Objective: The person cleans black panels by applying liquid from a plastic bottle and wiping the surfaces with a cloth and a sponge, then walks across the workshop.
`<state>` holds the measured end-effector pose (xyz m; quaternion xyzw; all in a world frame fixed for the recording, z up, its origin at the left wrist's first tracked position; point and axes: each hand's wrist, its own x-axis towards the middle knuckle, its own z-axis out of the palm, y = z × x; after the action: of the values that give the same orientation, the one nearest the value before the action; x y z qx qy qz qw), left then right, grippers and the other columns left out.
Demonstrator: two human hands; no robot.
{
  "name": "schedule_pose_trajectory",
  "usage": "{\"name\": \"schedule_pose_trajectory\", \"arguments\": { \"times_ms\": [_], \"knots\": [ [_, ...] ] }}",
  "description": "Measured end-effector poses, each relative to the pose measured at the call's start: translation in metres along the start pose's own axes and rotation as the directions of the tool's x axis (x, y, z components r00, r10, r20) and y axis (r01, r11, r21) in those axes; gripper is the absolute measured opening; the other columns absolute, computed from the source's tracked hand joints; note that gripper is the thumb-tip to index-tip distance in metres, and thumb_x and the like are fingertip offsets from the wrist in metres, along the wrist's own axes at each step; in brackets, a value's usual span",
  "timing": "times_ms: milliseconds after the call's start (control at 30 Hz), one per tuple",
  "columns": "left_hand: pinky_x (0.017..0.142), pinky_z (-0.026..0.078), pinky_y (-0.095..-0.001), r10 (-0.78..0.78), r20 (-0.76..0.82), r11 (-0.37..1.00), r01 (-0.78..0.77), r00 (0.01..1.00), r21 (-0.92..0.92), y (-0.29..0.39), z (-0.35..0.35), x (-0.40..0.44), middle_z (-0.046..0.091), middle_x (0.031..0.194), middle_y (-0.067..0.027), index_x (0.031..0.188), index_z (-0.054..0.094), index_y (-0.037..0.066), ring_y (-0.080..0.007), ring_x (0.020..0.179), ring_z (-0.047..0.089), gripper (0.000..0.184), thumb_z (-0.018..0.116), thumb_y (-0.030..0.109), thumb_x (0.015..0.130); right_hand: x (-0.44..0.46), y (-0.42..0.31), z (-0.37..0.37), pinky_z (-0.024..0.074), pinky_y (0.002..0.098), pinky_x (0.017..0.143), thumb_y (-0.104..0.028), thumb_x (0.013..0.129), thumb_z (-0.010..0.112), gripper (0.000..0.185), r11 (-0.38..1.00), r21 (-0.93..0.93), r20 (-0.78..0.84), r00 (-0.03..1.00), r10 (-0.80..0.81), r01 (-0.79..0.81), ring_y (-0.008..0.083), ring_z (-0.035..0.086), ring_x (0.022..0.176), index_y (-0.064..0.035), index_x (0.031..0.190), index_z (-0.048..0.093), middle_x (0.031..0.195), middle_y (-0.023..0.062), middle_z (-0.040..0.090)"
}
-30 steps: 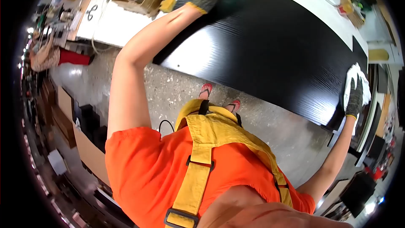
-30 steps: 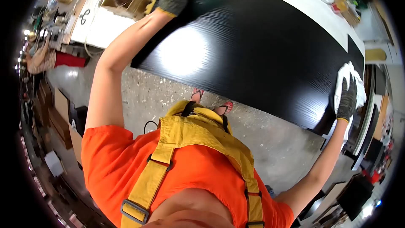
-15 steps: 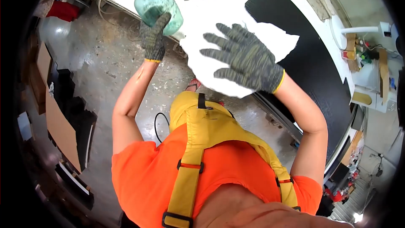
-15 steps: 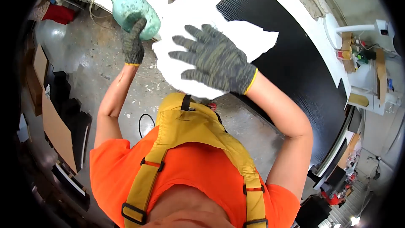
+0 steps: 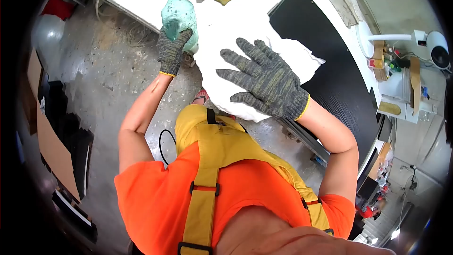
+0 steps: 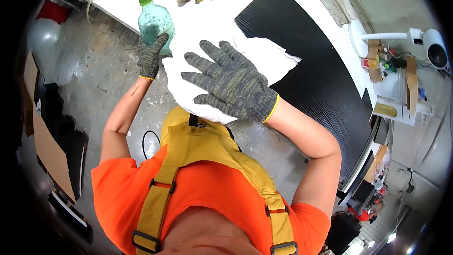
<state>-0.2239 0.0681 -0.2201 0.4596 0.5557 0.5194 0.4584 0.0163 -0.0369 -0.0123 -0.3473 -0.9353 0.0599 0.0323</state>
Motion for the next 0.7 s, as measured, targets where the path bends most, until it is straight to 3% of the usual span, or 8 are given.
{"name": "schedule_pose_trajectory", "arguments": {
  "times_ms": [100, 167, 233, 300, 333, 500, 600, 700],
  "knots": [
    [0.086, 0.047, -0.0361, 0.027, -0.015, 0.998, -0.026, 1.000, 0.057, -0.006, 0.015, 0.013, 0.061, 0.110, -0.0157, 0.119, 0.053, -0.002, -0.0267, 0.099, 0.059, 0.070, 0.083, 0.032, 0.065, -0.019, 0.077, 0.030, 0.0265, 0.0423, 0.111, -0.053, 0.089, 0.048, 0.056, 0.961, -0.101, -0.311, 0.926, 0.216, -0.258, 0.0293, 0.035, 0.134, -0.0203, 0.134, 0.048, 0.143, 0.0091, 0.041],
    [0.086, 0.047, -0.0364, 0.066, -0.058, 0.981, -0.055, 0.996, 0.186, 0.001, 0.021, 0.013, 0.061, 0.109, -0.0163, 0.119, 0.053, -0.002, -0.0274, 0.099, 0.059, 0.072, 0.083, 0.033, 0.064, -0.039, 0.168, 0.021, 0.0290, 0.0412, 0.109, -0.042, 0.090, 0.051, 0.047, 0.960, -0.148, -0.382, 0.909, 0.168, -0.240, 0.0294, 0.038, 0.131, -0.0179, 0.131, 0.051, 0.141, 0.0102, 0.043],
    [0.089, 0.045, -0.0377, 0.061, -0.061, 0.977, -0.047, 0.996, 0.210, 0.008, 0.024, 0.014, 0.060, 0.112, -0.0178, 0.121, 0.051, -0.002, -0.0300, 0.102, 0.057, 0.074, 0.083, 0.033, 0.063, -0.032, 0.198, 0.011, 0.0297, 0.0425, 0.109, -0.028, 0.089, 0.051, 0.036, 0.724, -0.020, -0.413, 0.665, 0.622, -0.690, 0.0297, 0.041, 0.129, -0.0162, 0.123, 0.056, 0.138, 0.0094, 0.045],
    [0.091, 0.044, -0.0384, 0.063, -0.085, 0.965, -0.039, 0.994, 0.260, -0.001, 0.029, 0.024, 0.059, 0.113, -0.0183, 0.121, 0.051, -0.002, -0.0311, 0.104, 0.056, 0.074, 0.083, 0.032, 0.063, -0.030, 0.195, 0.014, 0.0302, 0.0430, 0.109, -0.024, 0.088, 0.049, 0.032, 0.730, -0.564, -0.321, 0.917, 0.237, -0.386, 0.0295, 0.041, 0.128, -0.0153, 0.118, 0.058, 0.138, 0.0085, 0.046],
    [0.092, 0.043, -0.0391, 0.071, -0.098, 0.963, -0.043, 0.993, 0.266, -0.011, 0.030, 0.030, 0.058, 0.115, -0.0187, 0.122, 0.050, -0.001, -0.0322, 0.107, 0.055, 0.074, 0.083, 0.031, 0.064, -0.015, 0.163, 0.009, 0.0289, 0.0420, 0.109, -0.027, 0.089, 0.048, 0.033, 0.748, -0.569, -0.236, 0.939, 0.249, -0.341, 0.0284, 0.037, 0.131, -0.0168, 0.119, 0.057, 0.140, 0.0072, 0.044],
    [0.093, 0.043, -0.0391, 0.127, -0.155, 0.976, -0.096, 0.980, 0.196, -0.017, 0.045, 0.050, 0.058, 0.115, -0.0172, 0.124, 0.049, 0.002, -0.0312, 0.106, 0.056, 0.073, 0.082, 0.029, 0.065, -0.011, 0.001, 0.000, 0.0223, 0.0424, 0.113, -0.051, 0.089, 0.051, 0.053, 0.995, 0.009, -0.048, 0.994, 0.100, -0.099, 0.0276, 0.030, 0.136, -0.0202, 0.132, 0.050, 0.144, 0.0044, 0.039],
    [0.093, 0.044, -0.0383, 0.088, -0.161, 0.972, -0.049, 0.983, 0.231, -0.007, 0.048, 0.049, 0.057, 0.119, -0.0171, 0.127, 0.046, 0.002, -0.0315, 0.109, 0.055, 0.078, 0.083, 0.030, 0.064, -0.064, 0.035, 0.006, 0.0292, 0.0407, 0.109, -0.040, 0.089, 0.057, 0.046, 0.912, -0.064, -0.190, 0.902, 0.388, -0.406, 0.0281, 0.037, 0.132, -0.0193, 0.130, 0.053, 0.139, 0.0067, 0.045],
    [0.094, 0.043, -0.0383, 0.154, -0.156, 0.955, -0.106, 0.976, 0.277, -0.032, 0.044, 0.055, 0.052, 0.125, -0.0182, 0.132, 0.042, 0.003, -0.0314, 0.114, 0.052, 0.085, 0.083, 0.032, 0.063, -0.143, 0.100, 0.008, 0.0325, 0.0403, 0.106, -0.029, 0.090, 0.058, 0.041, 0.679, -0.012, -0.385, 0.630, 0.674, -0.734, 0.0291, 0.040, 0.131, -0.0151, 0.128, 0.054, 0.136, 0.0105, 0.049]
  ]
}}
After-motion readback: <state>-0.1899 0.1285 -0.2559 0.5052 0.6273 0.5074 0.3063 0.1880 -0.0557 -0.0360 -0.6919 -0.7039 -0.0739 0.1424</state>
